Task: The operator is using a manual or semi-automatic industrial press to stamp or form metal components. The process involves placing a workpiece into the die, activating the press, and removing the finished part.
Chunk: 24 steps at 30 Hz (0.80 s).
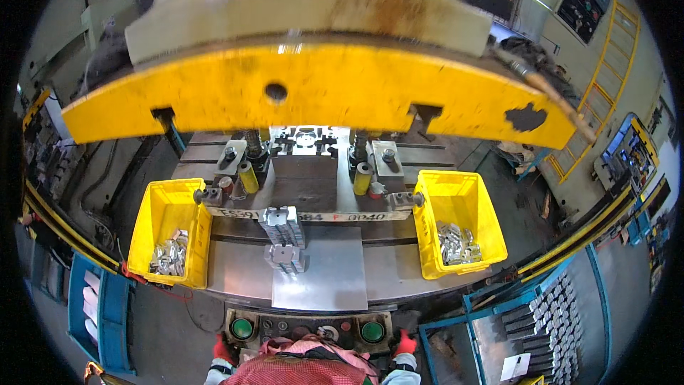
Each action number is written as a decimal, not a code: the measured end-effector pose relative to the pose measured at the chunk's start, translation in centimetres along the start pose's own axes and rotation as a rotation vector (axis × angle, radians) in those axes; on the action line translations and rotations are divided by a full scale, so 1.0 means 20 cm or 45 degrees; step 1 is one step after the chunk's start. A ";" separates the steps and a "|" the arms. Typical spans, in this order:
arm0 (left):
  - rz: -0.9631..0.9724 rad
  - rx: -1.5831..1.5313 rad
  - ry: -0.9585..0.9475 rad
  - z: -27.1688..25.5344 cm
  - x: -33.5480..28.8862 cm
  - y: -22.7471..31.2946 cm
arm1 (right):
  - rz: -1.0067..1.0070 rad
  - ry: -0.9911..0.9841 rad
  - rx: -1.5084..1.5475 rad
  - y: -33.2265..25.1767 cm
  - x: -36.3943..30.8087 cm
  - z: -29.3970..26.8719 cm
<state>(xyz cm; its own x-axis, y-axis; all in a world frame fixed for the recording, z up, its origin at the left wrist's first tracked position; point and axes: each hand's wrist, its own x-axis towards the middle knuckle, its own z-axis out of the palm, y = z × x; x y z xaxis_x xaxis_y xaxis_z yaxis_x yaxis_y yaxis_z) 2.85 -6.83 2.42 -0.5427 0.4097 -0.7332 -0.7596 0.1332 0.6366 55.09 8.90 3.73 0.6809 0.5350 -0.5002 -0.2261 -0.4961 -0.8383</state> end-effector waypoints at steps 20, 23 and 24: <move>0.282 0.574 -1.350 2.51 -0.81 1.14 | -0.573 -1.668 -0.050 -2.00 -0.80 1.67; 0.340 0.627 -1.068 2.60 -0.72 1.12 | -0.594 -1.670 0.092 -1.94 -0.82 1.73; 0.463 0.503 -1.072 2.57 -0.75 1.12 | -0.640 -1.640 0.165 -1.94 -0.86 1.70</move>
<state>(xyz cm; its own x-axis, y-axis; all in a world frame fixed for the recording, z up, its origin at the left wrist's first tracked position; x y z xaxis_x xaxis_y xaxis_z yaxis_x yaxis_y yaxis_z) 12.30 36.37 39.96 -0.1711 0.9710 -0.1669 -0.3409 0.1006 0.9347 28.53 42.24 37.52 -0.3917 0.9173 0.0718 -0.2618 -0.0363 -0.9644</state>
